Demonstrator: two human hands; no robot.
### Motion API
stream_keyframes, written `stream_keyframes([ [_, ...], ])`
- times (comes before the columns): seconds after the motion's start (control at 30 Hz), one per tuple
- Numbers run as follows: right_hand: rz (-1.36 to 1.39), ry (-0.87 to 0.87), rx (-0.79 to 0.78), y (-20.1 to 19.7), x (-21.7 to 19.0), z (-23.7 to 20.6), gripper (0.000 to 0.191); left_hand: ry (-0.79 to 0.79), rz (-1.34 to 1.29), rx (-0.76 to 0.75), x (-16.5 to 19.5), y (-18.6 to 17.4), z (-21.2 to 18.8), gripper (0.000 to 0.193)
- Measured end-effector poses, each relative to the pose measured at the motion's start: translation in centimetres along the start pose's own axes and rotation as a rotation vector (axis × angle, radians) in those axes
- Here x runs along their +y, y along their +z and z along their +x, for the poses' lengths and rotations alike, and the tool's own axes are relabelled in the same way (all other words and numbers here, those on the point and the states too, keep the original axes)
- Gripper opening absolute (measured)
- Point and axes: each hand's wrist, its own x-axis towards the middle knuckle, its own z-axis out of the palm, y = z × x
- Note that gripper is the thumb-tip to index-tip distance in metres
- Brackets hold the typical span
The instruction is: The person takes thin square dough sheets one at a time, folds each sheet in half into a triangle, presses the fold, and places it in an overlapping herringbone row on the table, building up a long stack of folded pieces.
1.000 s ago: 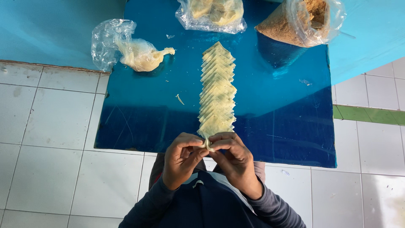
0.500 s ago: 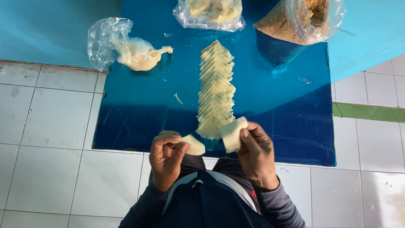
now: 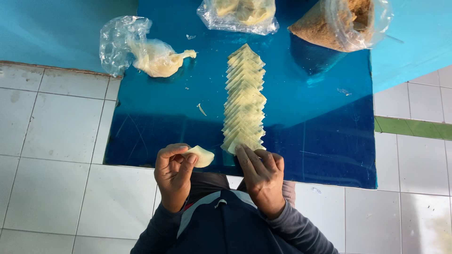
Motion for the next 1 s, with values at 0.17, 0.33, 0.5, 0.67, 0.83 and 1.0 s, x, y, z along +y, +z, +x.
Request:
stream_keyframes([
  [0.17, -0.01, -0.012, -0.016, 0.6, 0.1, -0.7, 0.043, 0.005, 0.006, -0.011, -0.3, -0.2, -0.1, 0.026],
  [0.33, 0.009, -0.03, -0.027, 1.3, -0.1, -0.9, 0.043, -0.009, -0.002, -0.018, -0.3, -0.3, -0.2, 0.025],
  [0.5, 0.019, -0.045, -0.029, 1.4, -0.3, -1.0, 0.044, 0.015, 0.073, -0.019, -0.5, -0.2, 0.0, 0.025],
  [0.67, 0.258, 0.072, 0.119, 0.9, 1.1, -1.4, 0.024, -0.049, 0.088, -0.004, 0.4, 0.2, -0.4, 0.021],
  [0.83, 1.01, 0.611, 0.342, -3.0, 1.9, -3.6, 0.025, -0.084, 0.023, -0.187, 1.8, 1.8, -0.6, 0.019],
  [1.0, 1.469, 0.708, -0.191, -3.5, 1.2, -4.7, 0.048, -0.223, -0.11, -0.519, 4.9, 3.9, -0.9, 0.015],
])
